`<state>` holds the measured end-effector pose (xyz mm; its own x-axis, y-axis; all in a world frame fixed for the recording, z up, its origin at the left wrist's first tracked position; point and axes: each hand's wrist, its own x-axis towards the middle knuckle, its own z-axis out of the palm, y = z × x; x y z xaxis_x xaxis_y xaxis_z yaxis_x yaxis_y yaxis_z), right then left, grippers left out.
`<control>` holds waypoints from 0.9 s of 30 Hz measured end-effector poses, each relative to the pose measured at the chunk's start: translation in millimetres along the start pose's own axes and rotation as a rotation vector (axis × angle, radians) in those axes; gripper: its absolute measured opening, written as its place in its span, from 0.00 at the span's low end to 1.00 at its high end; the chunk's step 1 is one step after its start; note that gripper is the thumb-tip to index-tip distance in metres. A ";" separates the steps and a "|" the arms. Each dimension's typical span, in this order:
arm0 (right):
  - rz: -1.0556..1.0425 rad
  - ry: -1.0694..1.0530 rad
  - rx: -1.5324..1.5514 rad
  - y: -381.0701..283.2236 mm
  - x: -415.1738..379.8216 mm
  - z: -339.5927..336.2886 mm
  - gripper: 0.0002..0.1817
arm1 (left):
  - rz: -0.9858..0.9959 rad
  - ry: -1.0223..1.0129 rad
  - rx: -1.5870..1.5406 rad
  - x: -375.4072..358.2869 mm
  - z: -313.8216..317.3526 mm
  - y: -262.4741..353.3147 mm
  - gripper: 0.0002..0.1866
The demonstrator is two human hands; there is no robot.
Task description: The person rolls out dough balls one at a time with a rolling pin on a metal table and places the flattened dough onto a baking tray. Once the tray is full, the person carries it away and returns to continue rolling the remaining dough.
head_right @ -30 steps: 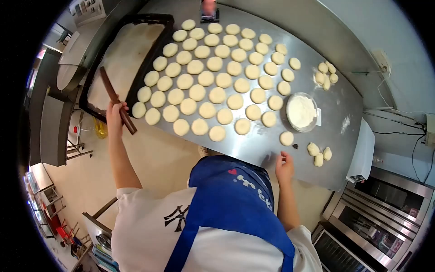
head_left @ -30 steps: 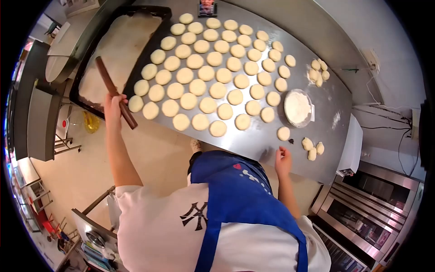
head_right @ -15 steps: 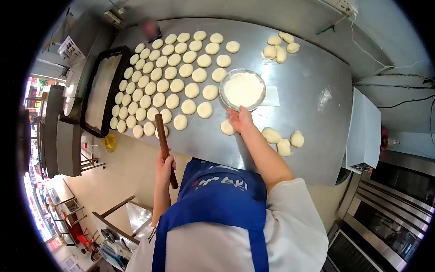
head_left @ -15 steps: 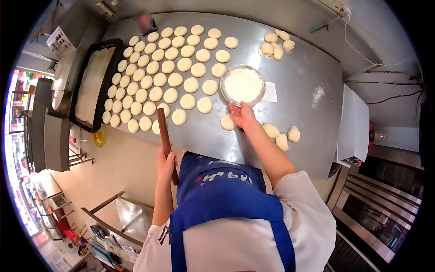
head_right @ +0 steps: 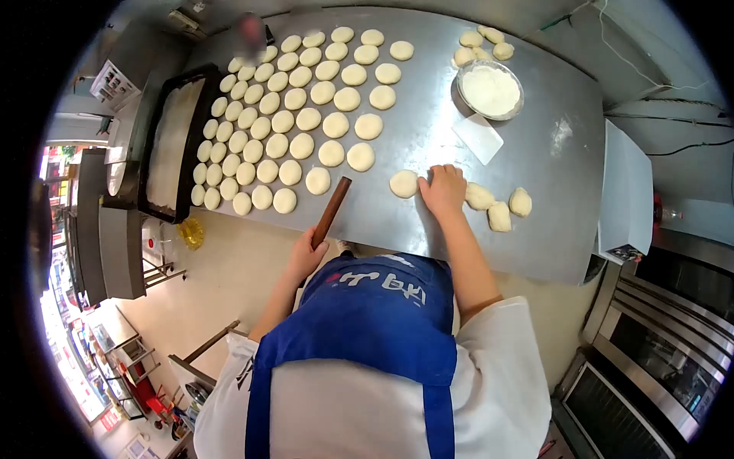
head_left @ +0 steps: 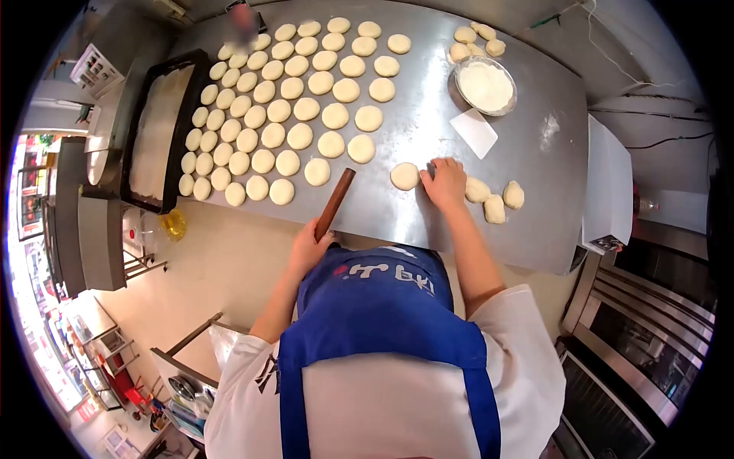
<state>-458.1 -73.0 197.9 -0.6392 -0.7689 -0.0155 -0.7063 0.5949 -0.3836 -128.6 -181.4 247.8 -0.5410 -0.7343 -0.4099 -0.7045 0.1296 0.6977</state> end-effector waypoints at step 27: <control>0.095 -0.095 0.428 -40.4 -23.7 40.2 0.17 | -0.033 -0.065 0.017 3.7 42.1 -30.7 0.24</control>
<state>-402.1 -88.3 176.7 -0.6507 -0.7451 -0.1461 -0.4436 0.5292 -0.7233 -128.3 -160.1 200.1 -0.5454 -0.6938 -0.4703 -0.7300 0.1173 0.6733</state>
